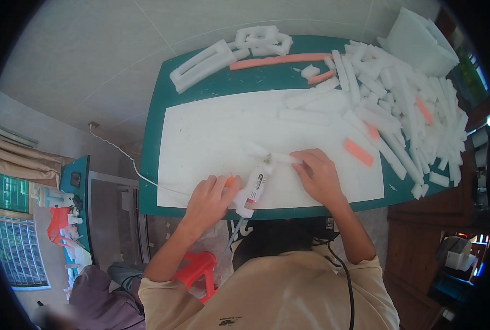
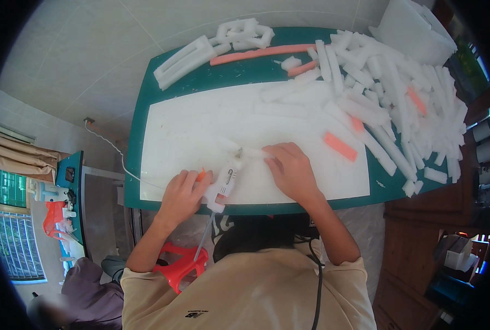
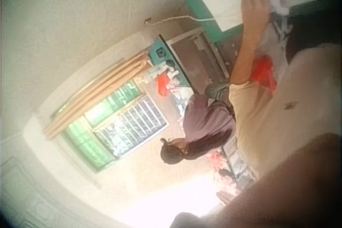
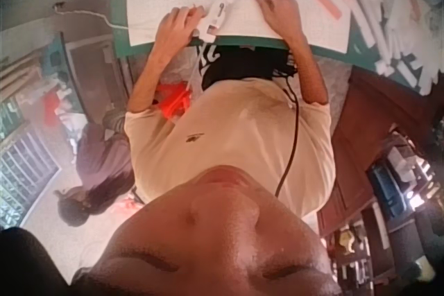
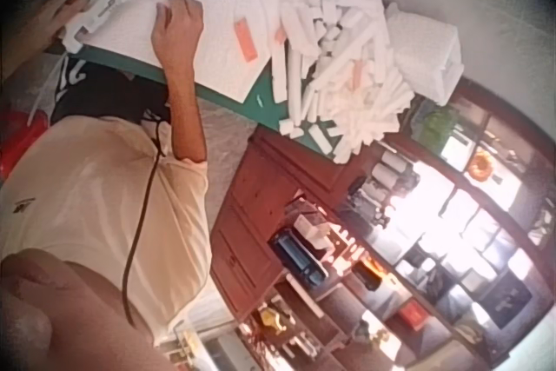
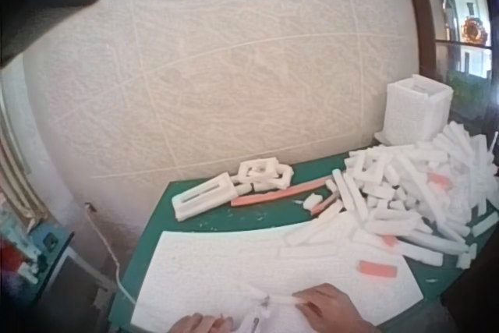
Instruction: Gluing foam pieces together using a hot glue gun
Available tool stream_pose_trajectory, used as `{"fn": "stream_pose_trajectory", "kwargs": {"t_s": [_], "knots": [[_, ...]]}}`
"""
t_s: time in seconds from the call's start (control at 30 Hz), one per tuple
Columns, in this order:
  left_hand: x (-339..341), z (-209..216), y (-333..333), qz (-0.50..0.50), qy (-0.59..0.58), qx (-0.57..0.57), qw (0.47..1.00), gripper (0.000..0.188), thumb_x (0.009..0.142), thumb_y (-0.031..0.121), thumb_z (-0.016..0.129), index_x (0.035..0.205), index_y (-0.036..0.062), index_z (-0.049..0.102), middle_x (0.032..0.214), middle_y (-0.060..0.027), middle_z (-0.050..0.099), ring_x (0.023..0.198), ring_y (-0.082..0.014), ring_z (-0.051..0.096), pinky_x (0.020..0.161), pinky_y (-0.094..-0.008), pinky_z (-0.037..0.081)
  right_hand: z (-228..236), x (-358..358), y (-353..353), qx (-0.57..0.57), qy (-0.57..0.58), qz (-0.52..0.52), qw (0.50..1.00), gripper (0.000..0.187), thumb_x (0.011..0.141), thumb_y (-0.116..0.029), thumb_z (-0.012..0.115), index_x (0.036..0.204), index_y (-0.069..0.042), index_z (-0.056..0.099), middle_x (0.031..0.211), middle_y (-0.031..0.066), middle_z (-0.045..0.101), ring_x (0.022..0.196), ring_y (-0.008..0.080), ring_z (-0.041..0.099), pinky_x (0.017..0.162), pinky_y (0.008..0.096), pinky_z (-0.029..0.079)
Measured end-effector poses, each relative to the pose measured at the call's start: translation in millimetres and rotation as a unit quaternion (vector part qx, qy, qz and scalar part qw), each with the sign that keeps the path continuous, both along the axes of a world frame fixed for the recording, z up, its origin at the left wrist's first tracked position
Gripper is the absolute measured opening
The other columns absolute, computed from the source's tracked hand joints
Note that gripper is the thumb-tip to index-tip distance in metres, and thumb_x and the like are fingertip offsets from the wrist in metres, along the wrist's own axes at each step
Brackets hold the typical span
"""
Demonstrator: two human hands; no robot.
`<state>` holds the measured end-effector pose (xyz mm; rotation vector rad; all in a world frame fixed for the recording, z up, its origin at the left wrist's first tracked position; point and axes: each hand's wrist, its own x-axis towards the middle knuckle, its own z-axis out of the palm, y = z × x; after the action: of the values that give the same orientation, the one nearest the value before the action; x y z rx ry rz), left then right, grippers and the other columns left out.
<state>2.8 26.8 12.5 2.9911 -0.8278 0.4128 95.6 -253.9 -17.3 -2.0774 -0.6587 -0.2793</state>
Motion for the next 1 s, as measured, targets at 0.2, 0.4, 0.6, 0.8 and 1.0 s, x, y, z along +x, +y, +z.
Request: {"fn": "stream_pose_trajectory", "kwargs": {"t_s": [0.2, 0.4, 0.6, 0.8, 1.0], "knots": [[0.1, 1.5, 1.5, 0.003, 0.000, -0.003, 1.000, 0.054, 0.072, 0.002, 0.065, 0.126, 0.0068, 0.060, 0.096, -0.0083, 0.053, 0.080, -0.0242, 0.054, 0.063, -0.0354, 0.047, -1.2, 3.6, -1.1, 0.004, 0.026, -0.001, 1.000, 0.023, 0.085, -0.004, 0.070, 0.107, -0.003, 0.070, 0.093, 0.0132, 0.067, 0.076, 0.0260, 0.064, 0.069, 0.0344, 0.053], [-16.8, 18.6, 24.5, 0.047, 0.028, -0.044, 0.998, 0.057, 0.067, -0.002, 0.066, 0.124, 0.0056, 0.061, 0.097, -0.0098, 0.054, 0.085, -0.0288, 0.056, 0.070, -0.0398, 0.049, 4.4, 1.1, -0.5, 0.014, 0.069, -0.009, 0.997, 0.018, 0.086, -0.006, 0.067, 0.104, -0.002, 0.069, 0.094, 0.0156, 0.068, 0.090, 0.0342, 0.062, 0.080, 0.0413, 0.052], [-4.7, 20.2, 60.6, 0.139, 0.053, -0.152, 0.977, 0.060, 0.066, -0.008, 0.061, 0.125, 0.0039, 0.060, 0.103, -0.0133, 0.057, 0.097, -0.0348, 0.057, 0.083, -0.0427, 0.049, -3.4, -0.3, -3.3, 0.002, 0.009, -0.005, 1.000, 0.021, 0.086, -0.004, 0.068, 0.107, -0.003, 0.069, 0.100, 0.0140, 0.067, 0.090, 0.0314, 0.064, 0.075, 0.0367, 0.054], [14.2, 13.2, 92.3, 0.188, 0.112, -0.239, 0.946, 0.058, 0.073, -0.006, 0.065, 0.129, 0.0053, 0.056, 0.118, -0.0147, 0.060, 0.112, -0.0364, 0.054, 0.099, -0.0429, 0.043, -2.2, 2.2, 0.1, 0.020, 0.016, 0.004, 1.000, 0.019, 0.087, -0.004, 0.067, 0.106, -0.004, 0.068, 0.104, 0.0143, 0.067, 0.100, 0.0350, 0.061, 0.088, 0.0423, 0.050], [7.4, 33.4, 79.5, 0.180, 0.109, -0.183, 0.960, 0.052, 0.081, 0.000, 0.067, 0.131, 0.0060, 0.056, 0.123, -0.0157, 0.058, 0.117, -0.0365, 0.052, 0.099, -0.0430, 0.044, 1.2, 2.5, -1.6, 0.007, -0.003, 0.008, 1.000, 0.020, 0.086, -0.002, 0.066, 0.106, -0.004, 0.068, 0.104, 0.0145, 0.067, 0.101, 0.0353, 0.060, 0.089, 0.0419, 0.050]]}}
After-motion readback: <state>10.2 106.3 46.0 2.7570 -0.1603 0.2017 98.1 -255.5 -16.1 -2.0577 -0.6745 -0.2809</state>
